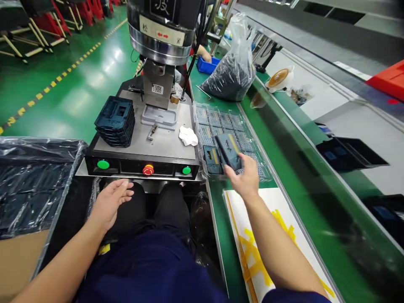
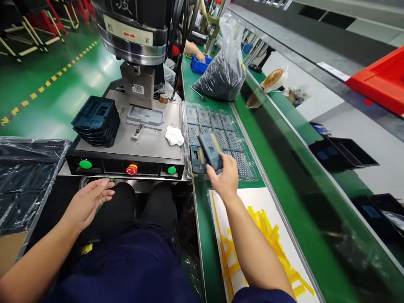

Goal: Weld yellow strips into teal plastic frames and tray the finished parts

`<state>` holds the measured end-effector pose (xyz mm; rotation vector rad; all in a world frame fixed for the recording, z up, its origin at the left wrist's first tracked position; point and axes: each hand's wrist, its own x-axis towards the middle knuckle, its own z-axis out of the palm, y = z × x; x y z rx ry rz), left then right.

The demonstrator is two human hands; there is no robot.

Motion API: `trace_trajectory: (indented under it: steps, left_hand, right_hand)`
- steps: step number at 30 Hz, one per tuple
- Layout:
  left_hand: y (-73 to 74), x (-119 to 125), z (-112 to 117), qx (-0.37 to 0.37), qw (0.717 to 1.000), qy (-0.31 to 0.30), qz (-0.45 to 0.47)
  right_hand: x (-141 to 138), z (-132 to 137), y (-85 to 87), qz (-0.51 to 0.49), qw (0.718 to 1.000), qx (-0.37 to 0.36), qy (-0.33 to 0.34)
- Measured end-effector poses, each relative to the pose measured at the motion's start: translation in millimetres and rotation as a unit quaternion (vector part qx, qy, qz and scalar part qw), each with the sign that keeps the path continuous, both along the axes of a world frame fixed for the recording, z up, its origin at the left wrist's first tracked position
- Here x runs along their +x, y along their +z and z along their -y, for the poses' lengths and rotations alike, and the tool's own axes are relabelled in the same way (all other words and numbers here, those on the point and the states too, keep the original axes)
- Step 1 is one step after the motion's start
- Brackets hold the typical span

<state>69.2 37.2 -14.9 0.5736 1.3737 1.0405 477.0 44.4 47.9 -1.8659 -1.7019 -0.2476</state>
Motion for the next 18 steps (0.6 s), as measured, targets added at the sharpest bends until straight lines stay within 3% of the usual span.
trace_trajectory:
  steps: [4,7,10,18]
  left_hand:
    - [-9.0,-9.2,0.0,0.000,1.000,0.015,-0.002]
    - [-11.0,-10.1,-0.2,0.007,1.000,0.017,-0.007]
    - [-10.4,-9.2,-1.2,0.012,1.000,0.013,-0.013]
    - [-5.9,-13.3,-2.8,0.022,1.000,0.016,-0.009]
  right_hand:
    - [65.6,-3.9,-12.5,-0.014,0.982,-0.086,-0.166]
    - [88.3,-2.5,-21.7,-0.034,0.958,-0.164,-0.234]
    - [95.1,-3.4,-28.3,-0.043,0.945,-0.213,-0.245]
    - [95.6,-7.9,-30.2,-0.029,0.941,-0.242,-0.235]
